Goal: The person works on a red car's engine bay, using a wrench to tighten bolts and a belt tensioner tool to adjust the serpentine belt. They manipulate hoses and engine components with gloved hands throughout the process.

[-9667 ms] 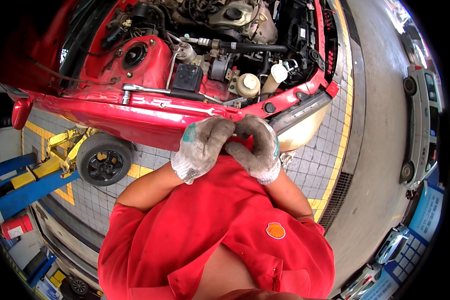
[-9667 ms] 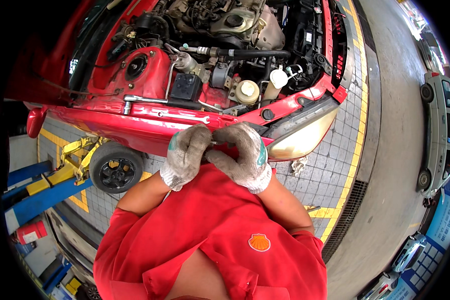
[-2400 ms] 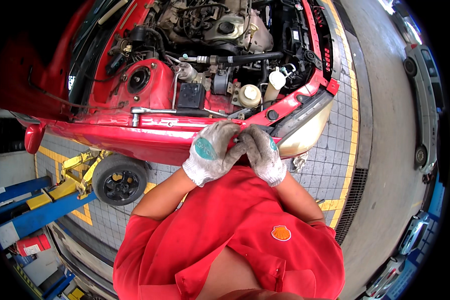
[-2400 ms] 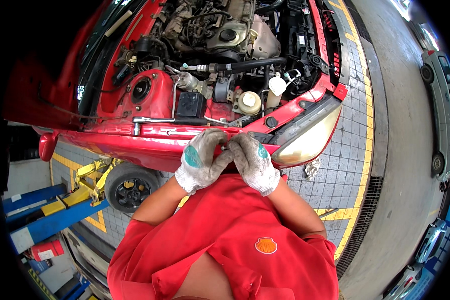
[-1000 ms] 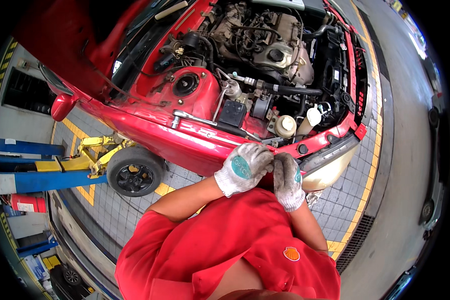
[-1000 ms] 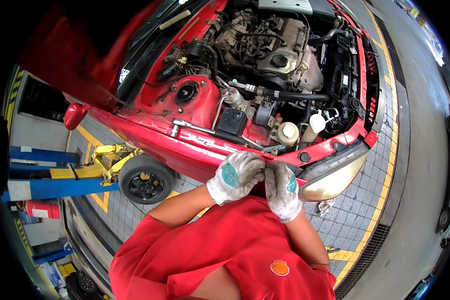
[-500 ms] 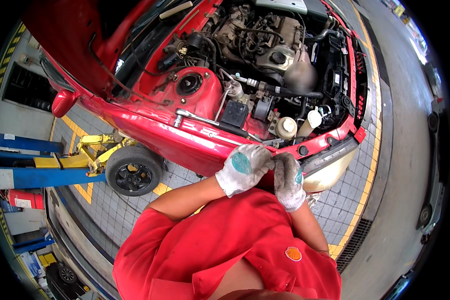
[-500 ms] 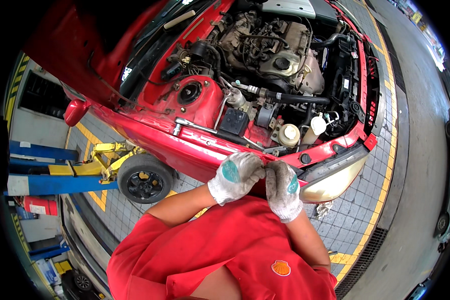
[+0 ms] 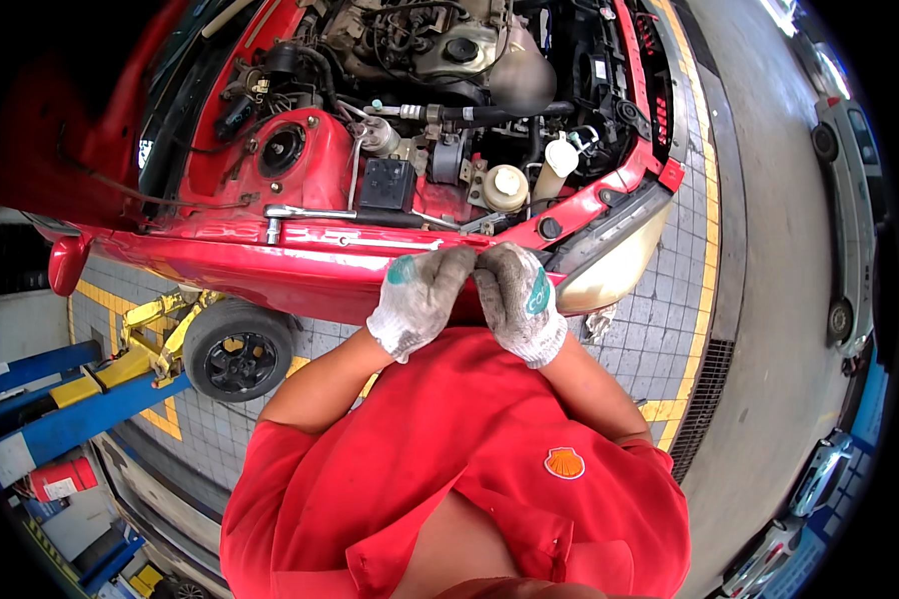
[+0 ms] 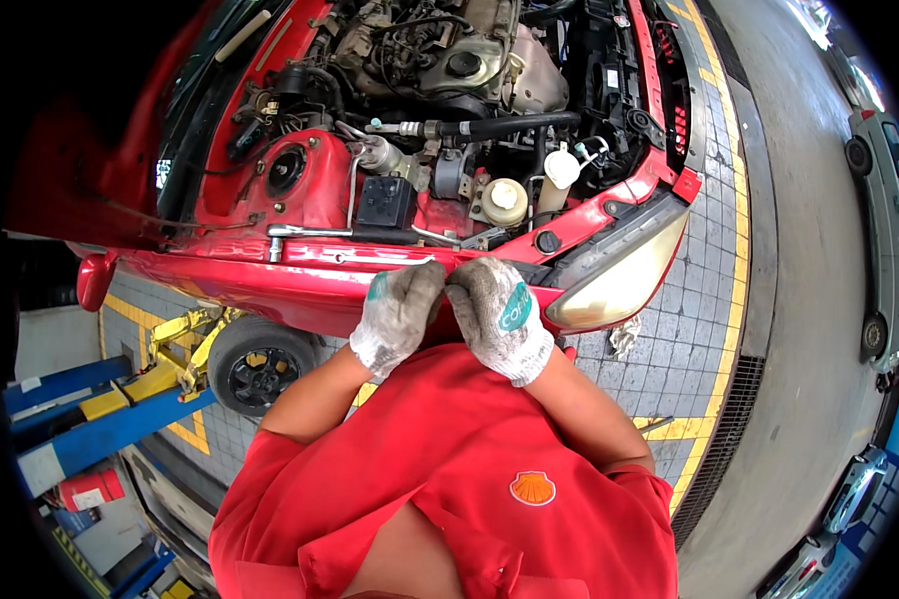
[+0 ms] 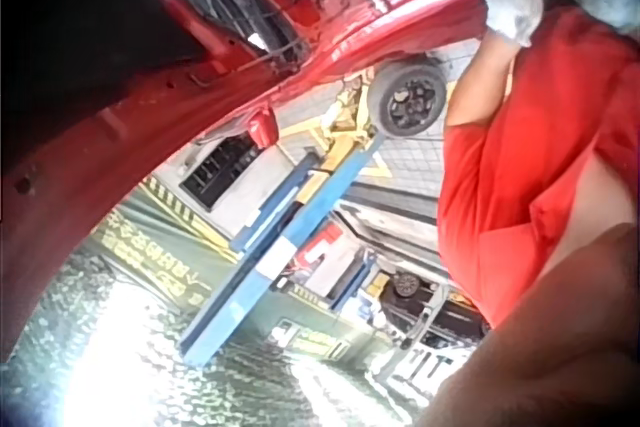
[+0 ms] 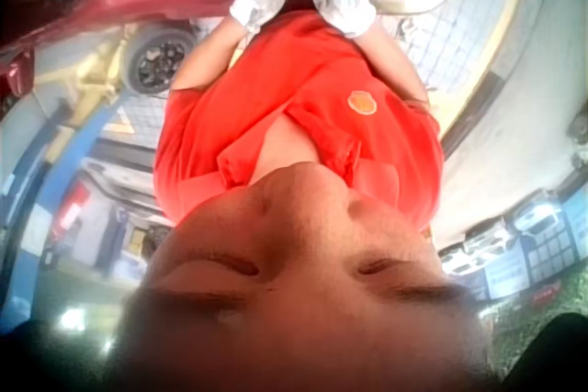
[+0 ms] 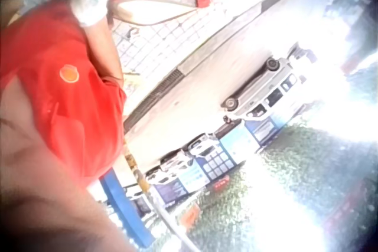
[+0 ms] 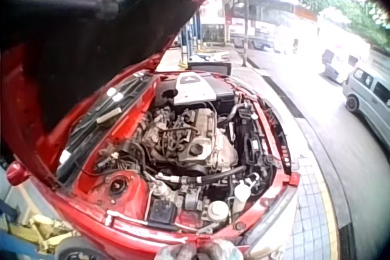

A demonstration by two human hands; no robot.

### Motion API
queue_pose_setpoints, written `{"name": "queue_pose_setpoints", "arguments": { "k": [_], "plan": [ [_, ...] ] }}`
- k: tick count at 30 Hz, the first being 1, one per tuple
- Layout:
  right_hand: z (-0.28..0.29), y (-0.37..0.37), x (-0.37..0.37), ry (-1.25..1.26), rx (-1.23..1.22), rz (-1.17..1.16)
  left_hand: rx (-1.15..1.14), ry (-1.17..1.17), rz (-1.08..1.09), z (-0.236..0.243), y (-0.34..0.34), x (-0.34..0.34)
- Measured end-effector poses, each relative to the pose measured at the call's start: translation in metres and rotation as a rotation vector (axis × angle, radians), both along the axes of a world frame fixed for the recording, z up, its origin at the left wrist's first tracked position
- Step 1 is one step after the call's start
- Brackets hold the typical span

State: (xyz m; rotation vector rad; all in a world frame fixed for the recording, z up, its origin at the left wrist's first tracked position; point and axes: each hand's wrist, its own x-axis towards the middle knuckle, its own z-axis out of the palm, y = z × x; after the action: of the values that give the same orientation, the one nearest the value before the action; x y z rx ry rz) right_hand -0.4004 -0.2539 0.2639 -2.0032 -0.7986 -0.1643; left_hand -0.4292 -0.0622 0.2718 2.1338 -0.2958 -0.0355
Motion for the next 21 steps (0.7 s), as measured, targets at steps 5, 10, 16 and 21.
{"name": "queue_pose_setpoints", "arguments": {
  "k": [5,10,16,21],
  "plan": [
    [-0.005,-0.002,0.003,-0.029,0.032,-0.014,-0.168,-0.088,0.064,-0.003,-0.010,0.000],
    [-0.007,0.001,0.000,0.032,0.016,-0.046,-0.121,0.072,0.121,-0.005,-0.011,0.000],
    [0.001,0.003,0.003,0.013,0.019,-0.100,-0.105,-0.088,0.116,-0.001,-0.011,0.002],
    [-0.007,0.001,0.001,0.072,0.079,-0.128,-0.234,0.048,0.099,-0.013,-0.014,0.000]
  ]
}}
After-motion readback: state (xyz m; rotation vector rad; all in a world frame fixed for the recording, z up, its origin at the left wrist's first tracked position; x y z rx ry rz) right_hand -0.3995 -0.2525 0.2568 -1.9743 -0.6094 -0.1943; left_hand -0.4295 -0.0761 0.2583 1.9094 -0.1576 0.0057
